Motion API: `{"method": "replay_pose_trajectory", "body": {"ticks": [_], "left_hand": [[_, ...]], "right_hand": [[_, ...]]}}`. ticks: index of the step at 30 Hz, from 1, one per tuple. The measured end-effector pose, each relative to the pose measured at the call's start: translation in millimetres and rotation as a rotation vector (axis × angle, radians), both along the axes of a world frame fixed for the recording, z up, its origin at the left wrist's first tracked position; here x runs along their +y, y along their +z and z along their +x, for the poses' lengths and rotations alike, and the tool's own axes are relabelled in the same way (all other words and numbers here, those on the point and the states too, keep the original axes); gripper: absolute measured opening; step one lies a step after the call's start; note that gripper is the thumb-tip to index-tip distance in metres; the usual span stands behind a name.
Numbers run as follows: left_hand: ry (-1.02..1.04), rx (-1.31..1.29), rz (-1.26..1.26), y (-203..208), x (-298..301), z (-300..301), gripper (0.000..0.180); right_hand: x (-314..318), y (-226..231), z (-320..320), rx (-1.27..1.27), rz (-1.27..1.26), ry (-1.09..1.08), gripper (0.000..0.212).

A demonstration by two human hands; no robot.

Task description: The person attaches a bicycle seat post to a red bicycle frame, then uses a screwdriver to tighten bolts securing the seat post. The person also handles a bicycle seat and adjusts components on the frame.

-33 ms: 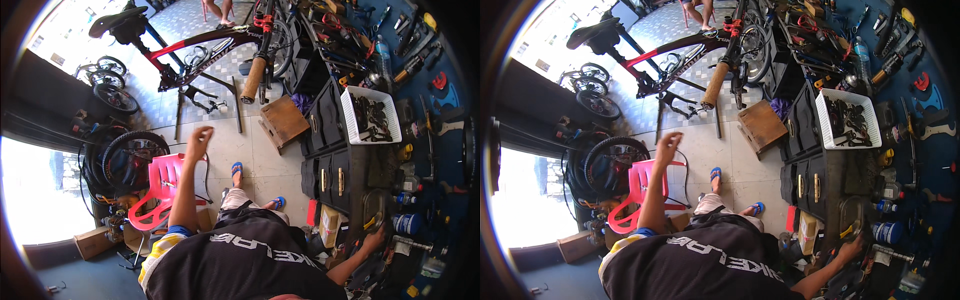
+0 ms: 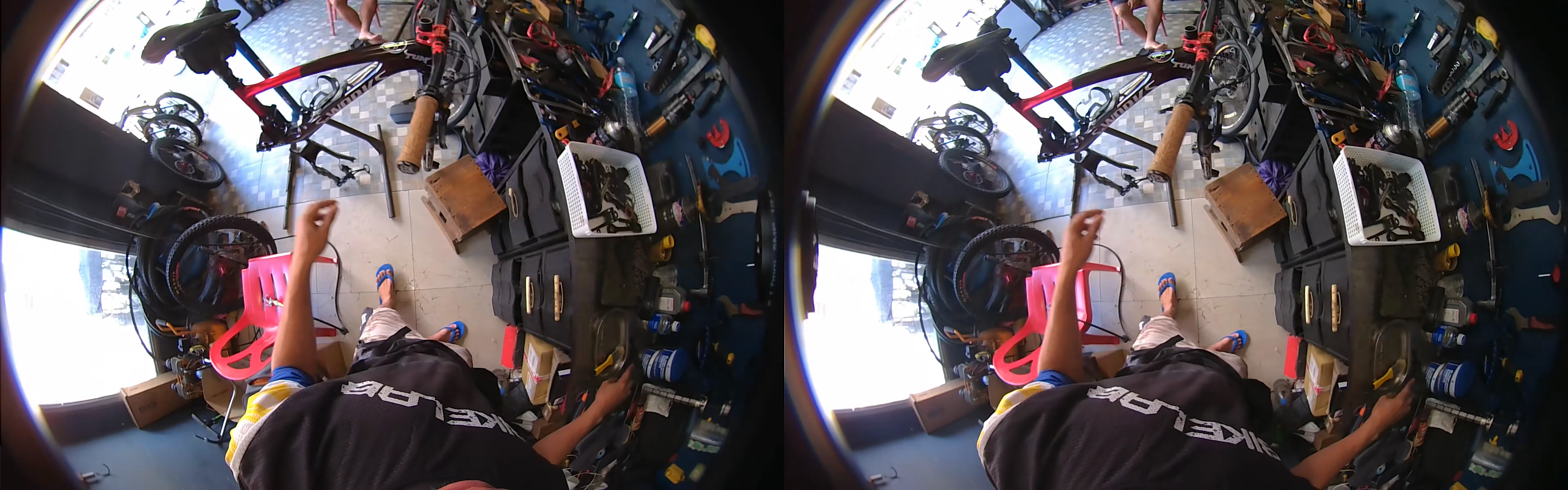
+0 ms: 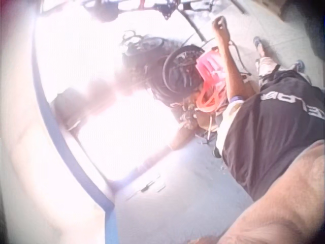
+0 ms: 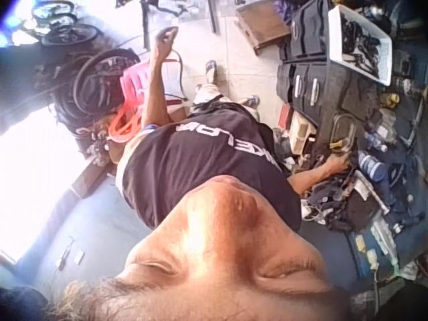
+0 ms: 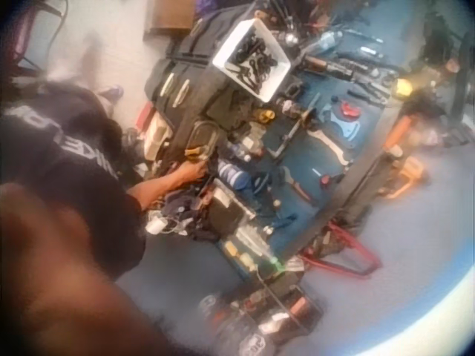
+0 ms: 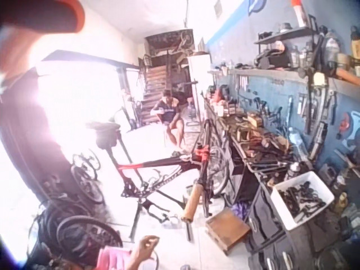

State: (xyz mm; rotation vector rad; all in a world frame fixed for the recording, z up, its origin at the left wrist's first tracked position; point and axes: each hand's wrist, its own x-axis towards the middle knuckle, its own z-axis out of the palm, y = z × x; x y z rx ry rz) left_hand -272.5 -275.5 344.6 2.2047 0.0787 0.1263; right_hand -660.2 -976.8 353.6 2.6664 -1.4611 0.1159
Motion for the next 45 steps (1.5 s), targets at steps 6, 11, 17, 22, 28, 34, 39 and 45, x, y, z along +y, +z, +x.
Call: {"method": "replay_pose_trajectory", "body": {"ticks": [6,11,17,22,28,34,39,45], "left_hand": [[0.228,-0.268,-0.137,54.7,131.3,148.2,0.054],[0.340,-0.371,-0.164,110.8,192.0,260.1,0.111],[0.245,-0.301,-0.307,129.1,203.5,344.8,0.111],[0.233,-0.361,-0.341,127.5,238.7,377.8,0.075],[0.375,-0.344,-0.273,141.1,266.3,393.4,0.052],[0.085,-0.438,-0.565,132.5,246.6,412.0,0.037],[0.109,-0.420,-0.539,111.6,271.4,423.7,0.027],[0.288,-0.436,-0.595,98.9,266.6,434.5,0.030]], "right_hand": [[146.3,71.6,180.5,-0.614,0.020,0.389,0.054],[325.0,130.4,350.7,-0.811,0.463,0.729,0.068],[390.3,140.0,473.3,-0.768,0.827,0.822,0.089],[380.8,145.5,548.2,-0.712,0.620,0.942,0.092],[392.2,163.2,640.7,-0.345,0.446,0.986,0.096],[374.9,147.4,688.0,-0.145,0.290,0.961,0.091],[380.1,155.2,696.3,-0.061,0.417,0.956,0.076],[361.9,150.0,695.1,-0.146,0.454,1.005,0.072]]}}
